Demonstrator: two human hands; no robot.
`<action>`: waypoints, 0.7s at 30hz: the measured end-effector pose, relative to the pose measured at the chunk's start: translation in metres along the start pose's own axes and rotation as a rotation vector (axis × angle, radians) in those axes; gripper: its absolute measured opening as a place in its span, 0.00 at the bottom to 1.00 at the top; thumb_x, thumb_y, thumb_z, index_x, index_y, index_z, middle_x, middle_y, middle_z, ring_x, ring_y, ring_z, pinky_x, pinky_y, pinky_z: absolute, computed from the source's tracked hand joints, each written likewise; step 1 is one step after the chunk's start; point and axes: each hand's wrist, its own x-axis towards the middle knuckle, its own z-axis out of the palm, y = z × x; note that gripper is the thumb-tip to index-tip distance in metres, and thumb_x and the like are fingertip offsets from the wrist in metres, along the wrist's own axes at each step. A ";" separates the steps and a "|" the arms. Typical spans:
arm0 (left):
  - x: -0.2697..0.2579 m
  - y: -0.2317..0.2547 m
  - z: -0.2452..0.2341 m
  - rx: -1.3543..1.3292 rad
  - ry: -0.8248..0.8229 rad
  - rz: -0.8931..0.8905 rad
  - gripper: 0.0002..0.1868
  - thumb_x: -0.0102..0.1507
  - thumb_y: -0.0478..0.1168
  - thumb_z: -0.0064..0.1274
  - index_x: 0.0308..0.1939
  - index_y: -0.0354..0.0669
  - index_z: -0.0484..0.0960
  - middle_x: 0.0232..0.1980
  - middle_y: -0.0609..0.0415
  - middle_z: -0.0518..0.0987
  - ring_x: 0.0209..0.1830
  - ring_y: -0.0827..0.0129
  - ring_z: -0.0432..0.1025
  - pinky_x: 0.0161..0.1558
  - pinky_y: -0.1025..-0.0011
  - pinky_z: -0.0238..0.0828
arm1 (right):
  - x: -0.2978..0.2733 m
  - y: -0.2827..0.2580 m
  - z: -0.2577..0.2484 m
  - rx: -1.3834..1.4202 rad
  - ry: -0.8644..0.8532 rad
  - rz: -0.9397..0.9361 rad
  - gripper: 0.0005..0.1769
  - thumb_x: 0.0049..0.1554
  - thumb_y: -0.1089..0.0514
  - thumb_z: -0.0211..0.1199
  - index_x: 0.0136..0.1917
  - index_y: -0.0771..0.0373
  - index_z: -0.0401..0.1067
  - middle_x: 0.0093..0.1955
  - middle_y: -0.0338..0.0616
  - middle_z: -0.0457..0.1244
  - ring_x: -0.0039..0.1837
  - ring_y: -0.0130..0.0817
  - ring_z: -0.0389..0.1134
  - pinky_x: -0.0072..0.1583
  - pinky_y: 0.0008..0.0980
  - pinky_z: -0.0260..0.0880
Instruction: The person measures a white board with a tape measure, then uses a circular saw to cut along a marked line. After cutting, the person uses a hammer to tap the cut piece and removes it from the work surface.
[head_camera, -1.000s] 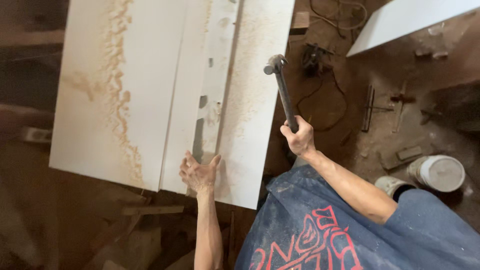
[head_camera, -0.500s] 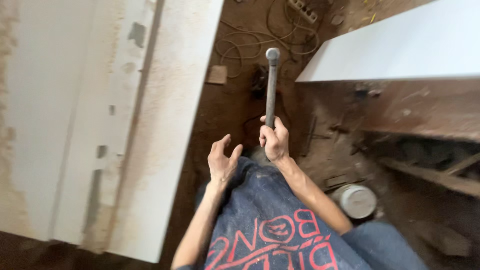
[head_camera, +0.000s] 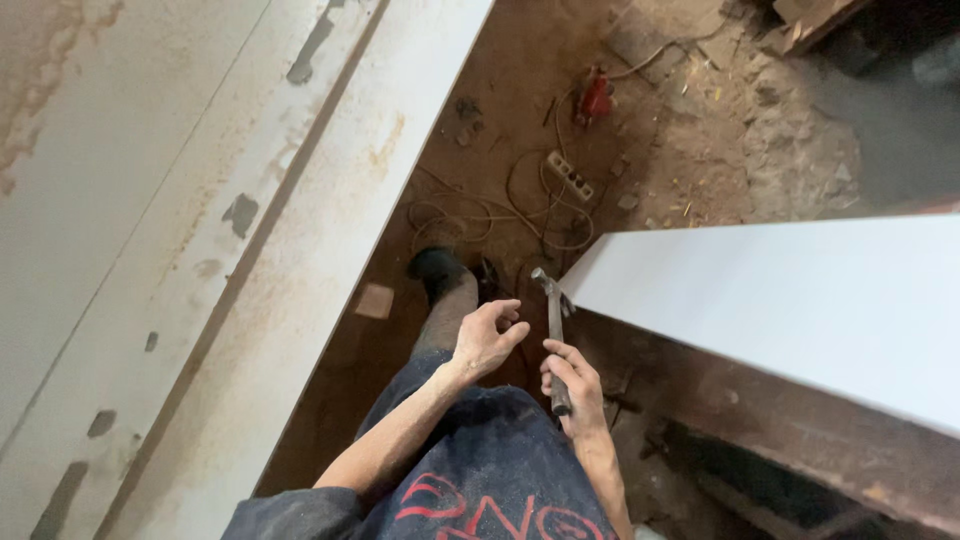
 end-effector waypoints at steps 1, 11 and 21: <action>0.021 0.006 0.006 -0.022 0.003 0.022 0.25 0.59 0.45 0.63 0.58 0.39 0.81 0.49 0.47 0.85 0.46 0.63 0.80 0.49 0.66 0.78 | 0.014 -0.008 -0.005 0.044 -0.003 -0.011 0.21 0.59 0.59 0.62 0.63 0.72 0.71 0.41 0.44 0.65 0.39 0.27 0.65 0.40 0.26 0.66; 0.330 0.041 0.039 -0.241 0.270 0.081 0.18 0.60 0.41 0.61 0.52 0.37 0.84 0.42 0.50 0.87 0.41 0.67 0.82 0.46 0.71 0.78 | 0.284 -0.161 -0.013 0.019 0.004 -0.153 0.24 0.62 0.46 0.56 0.58 0.70 0.72 0.40 0.47 0.65 0.37 0.32 0.65 0.39 0.29 0.66; 0.620 0.147 -0.034 -0.152 0.369 0.021 0.18 0.60 0.40 0.60 0.53 0.37 0.83 0.43 0.52 0.87 0.42 0.68 0.81 0.45 0.70 0.78 | 0.533 -0.385 0.087 -0.121 -0.082 -0.284 0.21 0.59 0.63 0.57 0.66 0.62 0.67 0.51 0.52 0.70 0.48 0.35 0.73 0.50 0.31 0.75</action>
